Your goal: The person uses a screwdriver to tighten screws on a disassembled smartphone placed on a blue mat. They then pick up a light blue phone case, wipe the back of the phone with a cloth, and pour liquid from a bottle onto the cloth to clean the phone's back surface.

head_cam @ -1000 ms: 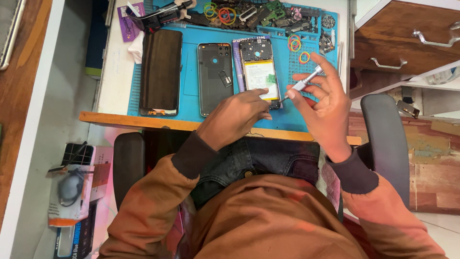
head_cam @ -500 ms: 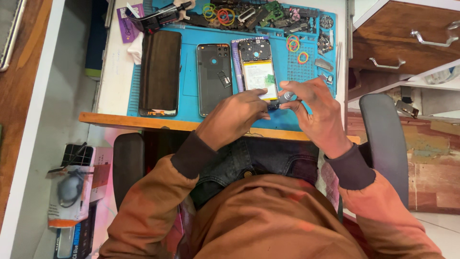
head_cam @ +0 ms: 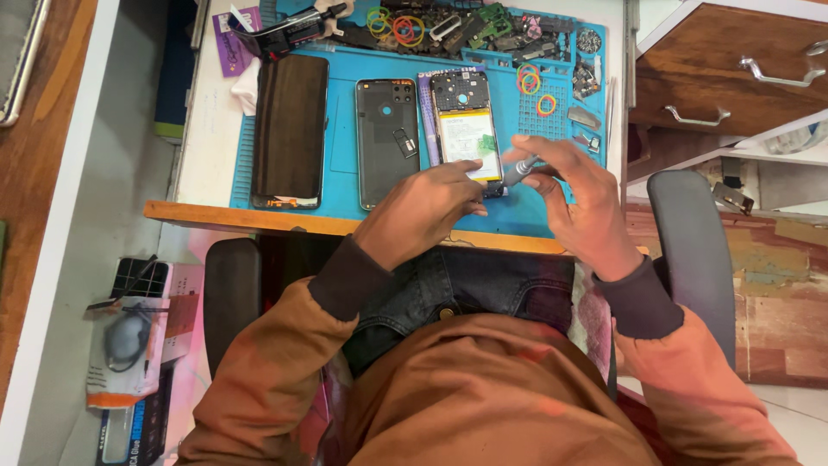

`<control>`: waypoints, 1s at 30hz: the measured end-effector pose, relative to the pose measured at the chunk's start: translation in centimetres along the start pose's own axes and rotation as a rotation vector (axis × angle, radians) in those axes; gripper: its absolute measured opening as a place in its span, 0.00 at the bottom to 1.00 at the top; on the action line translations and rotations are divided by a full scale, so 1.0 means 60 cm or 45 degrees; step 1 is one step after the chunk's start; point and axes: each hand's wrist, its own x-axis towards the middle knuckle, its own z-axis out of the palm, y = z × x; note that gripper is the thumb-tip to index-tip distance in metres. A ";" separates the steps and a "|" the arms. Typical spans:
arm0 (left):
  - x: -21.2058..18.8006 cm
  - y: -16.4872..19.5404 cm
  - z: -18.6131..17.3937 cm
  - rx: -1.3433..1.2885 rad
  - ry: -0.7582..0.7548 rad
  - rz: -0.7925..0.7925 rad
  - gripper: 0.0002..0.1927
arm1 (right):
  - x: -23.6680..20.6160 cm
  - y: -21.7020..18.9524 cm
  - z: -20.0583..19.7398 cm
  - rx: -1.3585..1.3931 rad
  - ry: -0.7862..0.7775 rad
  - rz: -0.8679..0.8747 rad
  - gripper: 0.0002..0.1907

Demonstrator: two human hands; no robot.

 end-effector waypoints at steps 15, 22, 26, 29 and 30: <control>-0.001 -0.001 0.000 -0.017 -0.008 -0.031 0.08 | -0.005 0.008 0.003 -0.217 0.025 0.053 0.26; -0.001 -0.002 0.000 -0.020 -0.008 -0.029 0.08 | -0.007 0.007 0.006 -0.179 0.031 -0.036 0.28; -0.001 -0.001 0.001 -0.012 -0.011 -0.038 0.08 | -0.007 0.001 0.012 -0.241 0.074 -0.063 0.26; -0.003 -0.001 -0.001 -0.008 -0.034 -0.068 0.09 | -0.005 -0.001 0.014 -0.144 0.024 -0.116 0.26; -0.003 -0.001 -0.001 -0.007 -0.042 -0.076 0.09 | -0.004 -0.001 0.013 -0.089 0.001 -0.117 0.28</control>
